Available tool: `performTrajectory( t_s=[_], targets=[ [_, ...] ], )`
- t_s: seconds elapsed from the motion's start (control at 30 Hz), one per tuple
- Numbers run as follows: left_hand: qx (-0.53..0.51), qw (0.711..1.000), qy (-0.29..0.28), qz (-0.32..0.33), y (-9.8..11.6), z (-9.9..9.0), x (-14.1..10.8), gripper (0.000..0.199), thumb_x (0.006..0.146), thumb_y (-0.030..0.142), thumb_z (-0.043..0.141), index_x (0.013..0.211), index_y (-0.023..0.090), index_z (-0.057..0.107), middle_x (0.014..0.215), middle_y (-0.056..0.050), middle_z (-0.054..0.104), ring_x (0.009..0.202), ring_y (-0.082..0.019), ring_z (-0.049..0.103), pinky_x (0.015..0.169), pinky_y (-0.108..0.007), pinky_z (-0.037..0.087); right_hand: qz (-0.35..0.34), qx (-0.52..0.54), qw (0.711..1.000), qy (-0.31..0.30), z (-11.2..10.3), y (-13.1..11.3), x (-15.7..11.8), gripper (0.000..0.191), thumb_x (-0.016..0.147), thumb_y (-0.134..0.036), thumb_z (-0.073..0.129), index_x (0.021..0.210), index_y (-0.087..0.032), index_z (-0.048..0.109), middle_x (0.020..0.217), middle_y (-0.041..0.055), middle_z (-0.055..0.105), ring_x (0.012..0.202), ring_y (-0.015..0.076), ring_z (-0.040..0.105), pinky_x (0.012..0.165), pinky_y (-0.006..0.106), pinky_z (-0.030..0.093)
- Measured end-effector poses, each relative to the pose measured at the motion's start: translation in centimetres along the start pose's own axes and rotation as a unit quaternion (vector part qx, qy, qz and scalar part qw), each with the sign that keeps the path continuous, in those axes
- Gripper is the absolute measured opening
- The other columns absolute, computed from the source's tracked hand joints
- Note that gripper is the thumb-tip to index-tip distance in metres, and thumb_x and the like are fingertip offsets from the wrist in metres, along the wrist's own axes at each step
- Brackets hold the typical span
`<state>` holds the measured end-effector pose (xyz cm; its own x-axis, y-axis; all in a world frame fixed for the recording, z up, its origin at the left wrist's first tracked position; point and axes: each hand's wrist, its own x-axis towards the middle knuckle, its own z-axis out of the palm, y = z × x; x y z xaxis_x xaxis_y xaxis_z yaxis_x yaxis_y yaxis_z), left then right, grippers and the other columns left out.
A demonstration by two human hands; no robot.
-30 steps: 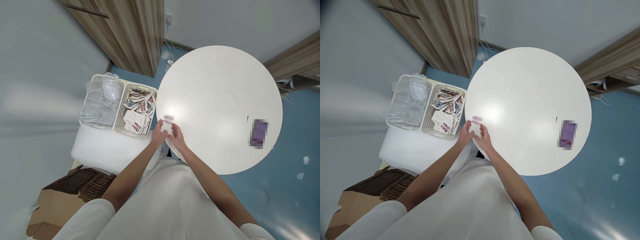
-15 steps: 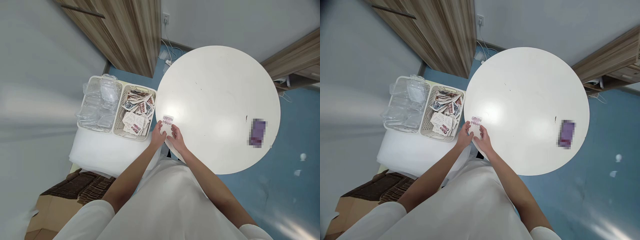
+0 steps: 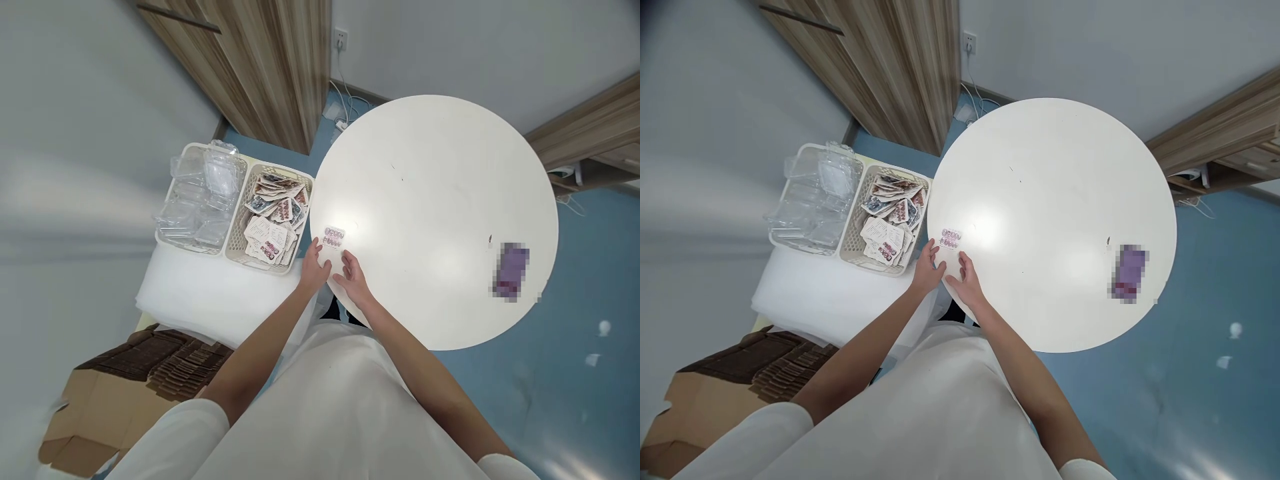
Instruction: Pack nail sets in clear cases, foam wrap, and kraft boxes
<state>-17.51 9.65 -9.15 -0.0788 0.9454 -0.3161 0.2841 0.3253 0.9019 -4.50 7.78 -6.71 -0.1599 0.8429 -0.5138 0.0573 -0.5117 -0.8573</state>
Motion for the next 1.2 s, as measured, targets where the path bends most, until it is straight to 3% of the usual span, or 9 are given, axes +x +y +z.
performTrajectory(
  t_s=[0.27, 0.37, 0.47, 0.57, 0.7, 0.9, 1.2],
  targets=[
    [-0.035, 0.998, 0.03, -0.039, 0.2, 0.7, -3.2, 0.062, 0.072, 0.021, 0.051, 0.129, 0.022, 0.026, 0.141, -0.01, 0.016, 0.118, -0.022, 0.039, 0.097, -0.038, 0.034, 0.007, 0.006, 0.999, -0.043, -2.5, 0.4, -2.8, 0.065, 0.069, -0.029, 0.058, 0.126, -0.034, 0.028, 0.141, -0.0012, 0.021, 0.13, 0.0172, 0.016, 0.105, 0.041, 0.019],
    [-0.031, 0.997, 0.042, -0.052, 0.5, 1.3, -5.9, 0.056, 0.073, 0.024, 0.052, 0.125, 0.02, 0.033, 0.134, -0.011, 0.031, 0.114, -0.021, 0.043, 0.094, -0.037, 0.037, -0.003, 0.02, 0.998, -0.052, -3.7, 0.7, -4.4, 0.061, 0.068, -0.029, 0.059, 0.124, -0.034, 0.033, 0.139, 0.0001, 0.025, 0.128, 0.0189, 0.023, 0.102, 0.04, 0.025],
    [-0.022, 0.997, 0.048, -0.062, 0.7, 1.7, -8.9, 0.047, 0.072, 0.026, 0.053, 0.118, 0.021, 0.043, 0.122, -0.009, 0.046, 0.109, -0.021, 0.047, 0.09, -0.037, 0.04, -0.003, 0.042, 0.997, -0.065, -4.8, 1.2, -6.1, 0.057, 0.068, -0.031, 0.06, 0.12, -0.032, 0.038, 0.135, 0.0038, 0.033, 0.116, 0.0209, 0.042, 0.094, 0.041, 0.036],
    [-0.017, 0.996, 0.057, -0.066, 0.8, 1.7, -11.6, 0.041, 0.072, 0.029, 0.054, 0.112, 0.021, 0.049, 0.116, -0.009, 0.051, 0.105, -0.021, 0.05, 0.085, -0.036, 0.043, 0.003, 0.028, 0.997, -0.072, -5.6, 1.9, -7.7, 0.052, 0.068, -0.032, 0.059, 0.117, -0.03, 0.041, 0.124, 0.0065, 0.044, 0.095, 0.0181, 0.055, 0.085, 0.039, 0.042],
    [-0.02, 0.995, 0.065, -0.077, 1.0, 0.6, -14.0, 0.038, 0.072, 0.031, 0.053, 0.108, 0.02, 0.052, 0.113, -0.009, 0.055, 0.099, -0.02, 0.053, 0.081, -0.033, 0.044, 0.002, -0.02, 0.997, -0.068, -5.4, 2.4, -8.7, 0.041, 0.068, -0.032, 0.058, 0.108, -0.025, 0.049, 0.103, 0.0053, 0.056, 0.077, 0.014, 0.057, 0.079, 0.037, 0.044],
    [-0.009, 0.994, 0.092, -0.057, 1.2, -3.2, -16.1, 0.039, 0.074, 0.034, 0.051, 0.11, 0.019, 0.051, 0.108, -0.009, 0.058, 0.092, -0.018, 0.057, 0.08, -0.034, 0.045, -0.04, -0.031, 0.993, -0.11, -2.0, 1.0, -8.1, 0.03, 0.069, -0.035, 0.057, 0.095, -0.021, 0.056, 0.089, 0.0046, 0.059, 0.072, 0.0133, 0.055, 0.074, 0.033, 0.044],
    [0.024, 0.99, 0.13, -0.047, -0.4, -11.5, -17.3, 0.041, 0.072, 0.038, 0.053, 0.11, 0.022, 0.052, 0.112, -0.008, 0.056, 0.093, -0.02, 0.057, 0.074, -0.03, 0.047, -0.074, -0.065, 0.981, -0.169, 7.7, -1.4, -6.1, 0.03, 0.067, -0.036, 0.058, 0.092, -0.02, 0.057, 0.088, 0.0052, 0.06, 0.072, 0.0138, 0.056, 0.072, 0.031, 0.043]
  ],
)
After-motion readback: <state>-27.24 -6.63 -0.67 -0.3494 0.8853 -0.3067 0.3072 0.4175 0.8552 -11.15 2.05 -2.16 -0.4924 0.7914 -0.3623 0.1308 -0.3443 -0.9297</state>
